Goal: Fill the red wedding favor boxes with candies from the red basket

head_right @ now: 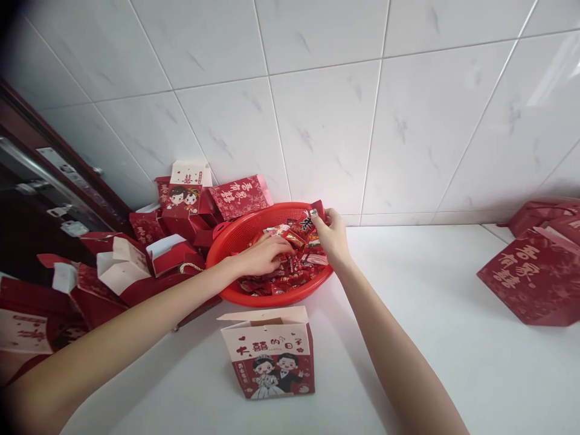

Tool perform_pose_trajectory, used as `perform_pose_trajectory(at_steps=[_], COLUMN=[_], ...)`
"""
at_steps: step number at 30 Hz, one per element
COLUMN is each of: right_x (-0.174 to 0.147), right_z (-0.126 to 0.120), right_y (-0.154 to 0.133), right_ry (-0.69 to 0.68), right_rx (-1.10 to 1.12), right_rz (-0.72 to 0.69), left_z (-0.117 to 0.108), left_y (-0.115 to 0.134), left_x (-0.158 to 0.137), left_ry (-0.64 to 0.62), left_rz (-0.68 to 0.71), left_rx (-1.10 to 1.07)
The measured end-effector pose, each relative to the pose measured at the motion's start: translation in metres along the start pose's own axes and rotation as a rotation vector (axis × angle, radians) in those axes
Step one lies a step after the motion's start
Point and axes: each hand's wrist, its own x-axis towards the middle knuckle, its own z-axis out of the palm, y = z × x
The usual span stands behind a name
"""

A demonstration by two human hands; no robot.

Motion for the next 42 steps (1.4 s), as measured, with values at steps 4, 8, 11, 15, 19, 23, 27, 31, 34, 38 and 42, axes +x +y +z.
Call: perform_pose_trajectory(at_steps=[4, 8, 11, 15, 19, 23, 27, 31, 34, 38, 42], right_x=[0.001, 0.002, 0.002, 0.000, 0.000, 0.001, -0.001, -0.003, -0.004, -0.005, -0.005], right_z=[0.000, 0.001, 0.000, -0.001, -0.001, 0.001, 0.002, 0.002, 0.002, 0.002, 0.002], right_y=[0.000, -0.001, -0.001, -0.002, -0.002, -0.001, 0.000, -0.001, -0.003, -0.006, -0.006], right_ry=[0.002, 0.005, 0.008, -0.004, -0.011, -0.008, -0.011, -0.009, -0.009, -0.012, -0.018], right_rx=[0.002, -0.002, -0.006, 0.015, 0.012, 0.014, 0.021, 0.012, 0.015, 0.027, 0.020], right_rz=[0.003, 0.014, 0.011, 0.004, 0.013, 0.011, -0.006, -0.004, 0.000, -0.006, -0.008], left_z=[0.008, 0.007, 0.002, -0.002, 0.000, 0.004, 0.005, 0.003, 0.000, -0.004, -0.006], left_y=[0.005, 0.011, 0.019, 0.024, 0.018, 0.016, 0.015, 0.008, -0.001, -0.011, -0.014], left_x=[0.000, 0.006, 0.019, 0.036, 0.041, 0.038, 0.037, 0.036, 0.035, 0.033, 0.034], left_ry=[-0.078, -0.150, -0.188, -0.231, -0.219, -0.225, -0.195, -0.121, -0.080, -0.064, -0.034], left_rz=[0.142, 0.102, 0.080, 0.078, 0.108, 0.111, 0.090, 0.049, 0.025, 0.011, -0.036], left_rx=[-0.068, 0.007, 0.078, 0.104, 0.024, -0.078, -0.128, -0.224, -0.329, -0.475, -0.558])
